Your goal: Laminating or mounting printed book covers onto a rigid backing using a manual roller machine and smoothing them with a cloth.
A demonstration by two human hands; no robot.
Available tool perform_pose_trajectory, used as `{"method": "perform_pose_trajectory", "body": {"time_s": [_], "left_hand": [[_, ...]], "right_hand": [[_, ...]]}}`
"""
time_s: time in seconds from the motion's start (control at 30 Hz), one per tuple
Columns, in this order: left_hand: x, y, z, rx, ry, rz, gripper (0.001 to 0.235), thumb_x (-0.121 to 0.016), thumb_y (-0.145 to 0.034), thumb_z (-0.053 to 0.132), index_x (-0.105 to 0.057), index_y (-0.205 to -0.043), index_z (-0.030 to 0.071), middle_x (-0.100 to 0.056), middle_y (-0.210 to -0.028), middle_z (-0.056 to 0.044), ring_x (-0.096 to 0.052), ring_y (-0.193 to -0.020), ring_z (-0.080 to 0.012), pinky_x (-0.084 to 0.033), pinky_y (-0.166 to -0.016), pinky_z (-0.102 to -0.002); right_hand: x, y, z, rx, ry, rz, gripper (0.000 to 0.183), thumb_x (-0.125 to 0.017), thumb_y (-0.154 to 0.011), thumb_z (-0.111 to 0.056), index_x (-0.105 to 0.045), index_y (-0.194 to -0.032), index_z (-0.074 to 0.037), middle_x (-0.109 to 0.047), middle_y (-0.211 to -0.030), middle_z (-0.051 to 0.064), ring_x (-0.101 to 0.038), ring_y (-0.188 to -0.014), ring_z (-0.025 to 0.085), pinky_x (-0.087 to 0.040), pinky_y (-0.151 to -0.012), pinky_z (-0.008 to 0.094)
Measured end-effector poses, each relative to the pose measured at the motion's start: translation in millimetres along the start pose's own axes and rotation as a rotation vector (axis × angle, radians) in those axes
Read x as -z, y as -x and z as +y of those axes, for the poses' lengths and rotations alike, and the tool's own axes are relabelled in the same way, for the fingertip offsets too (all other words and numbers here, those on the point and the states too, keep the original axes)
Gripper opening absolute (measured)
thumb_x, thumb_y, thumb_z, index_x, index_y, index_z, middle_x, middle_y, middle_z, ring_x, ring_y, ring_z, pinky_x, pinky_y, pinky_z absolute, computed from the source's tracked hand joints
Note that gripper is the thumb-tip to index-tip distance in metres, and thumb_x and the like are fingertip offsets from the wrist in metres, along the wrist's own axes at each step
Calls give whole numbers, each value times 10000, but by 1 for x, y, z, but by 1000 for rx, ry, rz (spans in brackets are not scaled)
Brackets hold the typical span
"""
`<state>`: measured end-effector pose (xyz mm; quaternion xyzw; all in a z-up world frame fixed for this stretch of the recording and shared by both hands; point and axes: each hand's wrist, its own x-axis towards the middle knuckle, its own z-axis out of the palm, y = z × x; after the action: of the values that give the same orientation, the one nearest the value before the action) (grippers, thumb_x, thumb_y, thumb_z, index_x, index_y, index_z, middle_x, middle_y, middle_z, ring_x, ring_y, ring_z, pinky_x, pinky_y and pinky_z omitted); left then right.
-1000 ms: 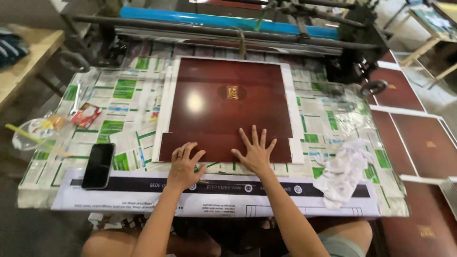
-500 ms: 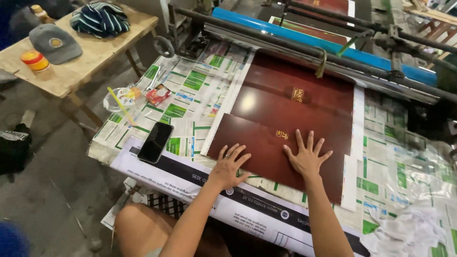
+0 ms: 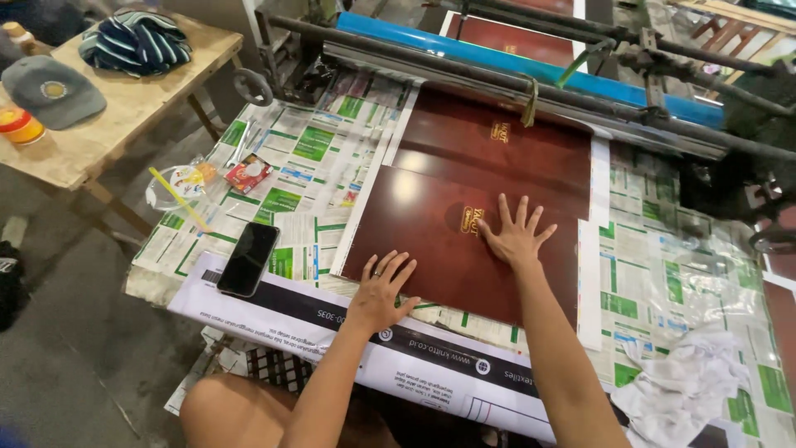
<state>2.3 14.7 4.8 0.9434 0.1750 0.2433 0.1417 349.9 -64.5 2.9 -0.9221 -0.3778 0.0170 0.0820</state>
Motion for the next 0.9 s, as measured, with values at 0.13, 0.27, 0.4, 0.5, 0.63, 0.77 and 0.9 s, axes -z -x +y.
{"method": "perform_pose_trajectory", "body": {"time_s": [0.13,0.27,0.4,0.5,0.63,0.77,0.9], "left_hand": [[-2,0,0,-6,-4,10,713,-702,-880,475,-524,-1470,115,-449,-1535,-128,-370,-1451,-304,-221,-1208,-533],[-10,1,-5,-2,11,20,681,-670,-906,513,-550,-1445,114,-481,-1514,-110,-409,-1432,-299,-249,-1198,-540],[-13,5,-6,-45,-79,54,644,-624,-962,525,-533,-1465,134,-468,-1525,-91,-396,-1447,-282,-254,-1211,-546],[2,10,8,-260,-284,323,598,-590,-993,466,-501,-1514,185,-427,-1565,-71,-359,-1465,-262,-234,-1217,-572],[-20,26,-3,-501,-466,364,550,-577,-999,361,-454,-1531,293,-381,-1594,-30,-321,-1496,-214,-207,-1239,-547],[-26,21,-1,-479,-311,244,490,-615,-980,321,-560,-1455,213,-527,-1497,-56,-472,-1365,-244,-331,-1180,-483],[-3,11,7,-370,-89,71,391,-683,-932,311,-677,-1264,104,-649,-1324,-91,-601,-1208,-286,-455,-1029,-452]], "right_hand": [[-3,85,-23,67,47,4,963,-366,-842,-866,-96,-1639,-399,37,-1724,97,71,-1551,448,95,-1118,784],[-2,171,-32,249,51,61,970,-487,-793,-843,-199,-1595,-381,-38,-1692,112,14,-1532,434,35,-1082,795],[6,195,-27,299,85,99,824,-629,-835,-666,-348,-1564,-404,-261,-1664,106,-210,-1528,393,-52,-1138,775],[41,188,-36,361,123,101,776,-693,-818,-597,-430,-1519,-391,-392,-1589,118,-352,-1456,389,-76,-1146,758],[70,187,-40,330,83,97,684,-708,-825,-548,-520,-1461,-382,-478,-1538,98,-437,-1407,354,-74,-1146,754],[61,191,-41,244,-45,319,521,-670,-934,-475,-595,-1435,-357,-560,-1514,53,-498,-1421,299,-104,-1213,730],[10,185,-40,196,-30,368,560,-593,-984,-501,-489,-1513,-350,-458,-1589,51,-376,-1503,322,-67,-1185,767]]}}
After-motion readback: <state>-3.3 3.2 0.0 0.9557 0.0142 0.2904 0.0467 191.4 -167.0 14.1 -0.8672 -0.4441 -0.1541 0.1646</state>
